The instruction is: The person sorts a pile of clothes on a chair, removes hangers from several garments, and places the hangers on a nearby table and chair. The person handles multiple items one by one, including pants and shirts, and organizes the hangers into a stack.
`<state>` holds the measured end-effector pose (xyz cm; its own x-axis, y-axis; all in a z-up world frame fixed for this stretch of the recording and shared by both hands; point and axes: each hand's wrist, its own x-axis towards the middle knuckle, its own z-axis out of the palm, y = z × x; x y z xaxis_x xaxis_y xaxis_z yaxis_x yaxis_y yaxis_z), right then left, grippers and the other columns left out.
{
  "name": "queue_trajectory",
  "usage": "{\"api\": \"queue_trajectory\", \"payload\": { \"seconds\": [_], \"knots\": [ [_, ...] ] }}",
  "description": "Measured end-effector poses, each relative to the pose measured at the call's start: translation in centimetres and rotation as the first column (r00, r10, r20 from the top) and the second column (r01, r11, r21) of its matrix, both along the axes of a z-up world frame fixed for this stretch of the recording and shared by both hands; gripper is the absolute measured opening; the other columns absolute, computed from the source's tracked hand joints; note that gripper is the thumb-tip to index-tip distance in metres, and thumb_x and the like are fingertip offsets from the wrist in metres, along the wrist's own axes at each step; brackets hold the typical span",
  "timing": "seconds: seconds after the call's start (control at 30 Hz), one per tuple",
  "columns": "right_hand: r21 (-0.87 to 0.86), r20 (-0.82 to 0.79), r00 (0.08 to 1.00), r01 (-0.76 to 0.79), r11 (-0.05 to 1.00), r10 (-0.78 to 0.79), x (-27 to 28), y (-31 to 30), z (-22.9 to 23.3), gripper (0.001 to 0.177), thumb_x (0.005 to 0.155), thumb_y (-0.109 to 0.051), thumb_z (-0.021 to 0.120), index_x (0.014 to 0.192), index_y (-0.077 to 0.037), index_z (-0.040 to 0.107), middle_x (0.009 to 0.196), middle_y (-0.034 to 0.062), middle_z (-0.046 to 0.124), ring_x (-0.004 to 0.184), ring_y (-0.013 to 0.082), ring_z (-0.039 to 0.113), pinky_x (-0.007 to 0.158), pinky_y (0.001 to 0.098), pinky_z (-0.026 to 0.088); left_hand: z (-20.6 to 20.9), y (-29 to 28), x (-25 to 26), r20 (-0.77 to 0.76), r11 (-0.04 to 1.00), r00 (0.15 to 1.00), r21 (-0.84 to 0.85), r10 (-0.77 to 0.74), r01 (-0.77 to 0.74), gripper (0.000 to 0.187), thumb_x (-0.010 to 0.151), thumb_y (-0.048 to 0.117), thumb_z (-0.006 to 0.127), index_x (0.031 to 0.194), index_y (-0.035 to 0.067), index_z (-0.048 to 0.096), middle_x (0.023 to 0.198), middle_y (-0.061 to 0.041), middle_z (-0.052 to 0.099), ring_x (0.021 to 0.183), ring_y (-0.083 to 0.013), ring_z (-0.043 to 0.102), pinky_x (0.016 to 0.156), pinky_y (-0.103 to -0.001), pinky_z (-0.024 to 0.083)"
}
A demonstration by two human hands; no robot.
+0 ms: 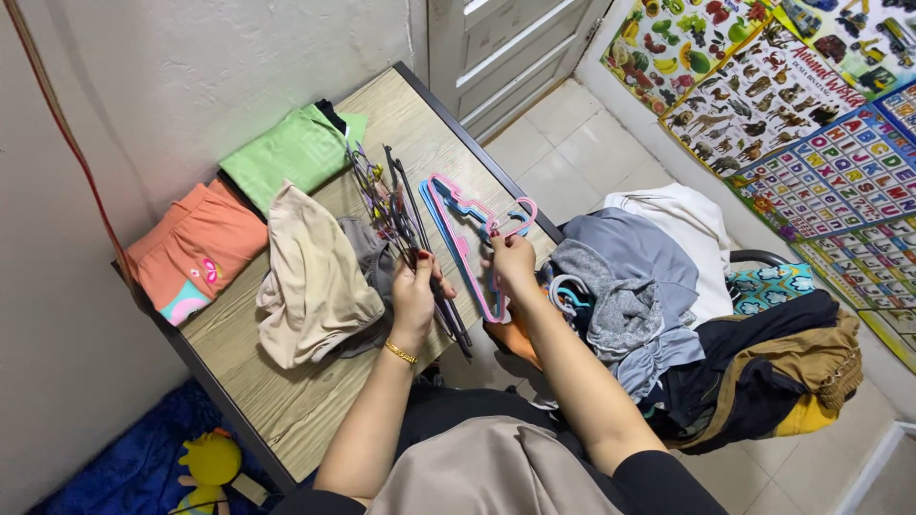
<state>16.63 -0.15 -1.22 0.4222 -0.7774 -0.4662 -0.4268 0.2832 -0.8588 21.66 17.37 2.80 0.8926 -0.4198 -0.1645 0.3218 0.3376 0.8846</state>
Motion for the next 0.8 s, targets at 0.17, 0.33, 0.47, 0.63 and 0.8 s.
{"api": "queue_trajectory", "payload": {
  "seconds": [0.17,0.33,0.47,0.63,0.8],
  "knots": [
    [-0.516,-0.38,0.922,-0.281,0.809,0.077,-1.1,-0.7,-0.7,0.037,0.088,-0.04,0.069,0.097,-0.005,0.073,0.09,0.0212,0.069,0.099,0.0423,0.07,0.085,0.0546,0.057,0.7,0.4,0.5,0.021,1.0,1.0,-0.009,-0.004,0.004,0.024,0.11,0.026,0.049,0.097,0.006,0.052,0.068,-0.009,0.055,0.046,-0.0254,0.067,0.044,-0.031,0.056],
    [-0.473,-0.535,0.839,-0.395,0.787,0.1,-1.6,1.3,4.4,0.042,0.088,-0.036,0.074,0.113,-0.003,0.064,0.107,0.023,0.064,0.109,0.0467,0.067,0.093,0.0574,0.056,-0.8,0.2,0.6,-0.006,1.0,1.0,-0.018,-0.016,0.016,0.025,0.11,0.028,0.051,0.096,0.007,0.054,0.067,-0.007,0.055,0.048,-0.0223,0.066,0.046,-0.029,0.056],
    [-0.37,-0.67,0.725,-0.511,0.776,0.158,-1.0,1.3,3.0,0.041,0.092,-0.035,0.07,0.114,-0.001,0.062,0.107,0.0219,0.066,0.11,0.0458,0.068,0.094,0.0583,0.056,-0.6,0.0,0.2,0.049,1.0,0.999,0.026,-0.018,0.017,0.025,0.11,0.028,0.051,0.096,0.007,0.056,0.066,-0.006,0.055,0.05,-0.019,0.064,0.05,-0.027,0.055],
    [-0.309,-0.714,0.676,-0.536,0.786,0.181,-0.3,1.1,2.3,0.031,0.096,-0.026,0.06,0.114,-0.001,0.061,0.104,0.0201,0.068,0.108,0.0431,0.071,0.092,0.0574,0.056,0.2,0.0,0.2,0.112,0.999,0.994,0.038,-0.02,0.016,0.024,0.11,0.027,0.051,0.097,0.007,0.055,0.065,-0.005,0.053,0.05,-0.017,0.06,0.051,-0.026,0.053],
    [-0.328,-0.645,0.74,-0.494,0.805,0.191,0.5,2.5,6.5,0.031,0.095,-0.013,0.049,0.117,0.008,0.048,0.107,0.0318,0.068,0.107,0.0502,0.069,0.094,0.0567,0.056,-0.5,0.4,0.9,0.157,0.997,0.987,0.063,-0.044,0.034,0.025,0.109,0.029,0.051,0.098,0.006,0.056,0.064,-0.004,0.051,0.051,-0.0148,0.057,0.051,-0.025,0.05]
  ]
}}
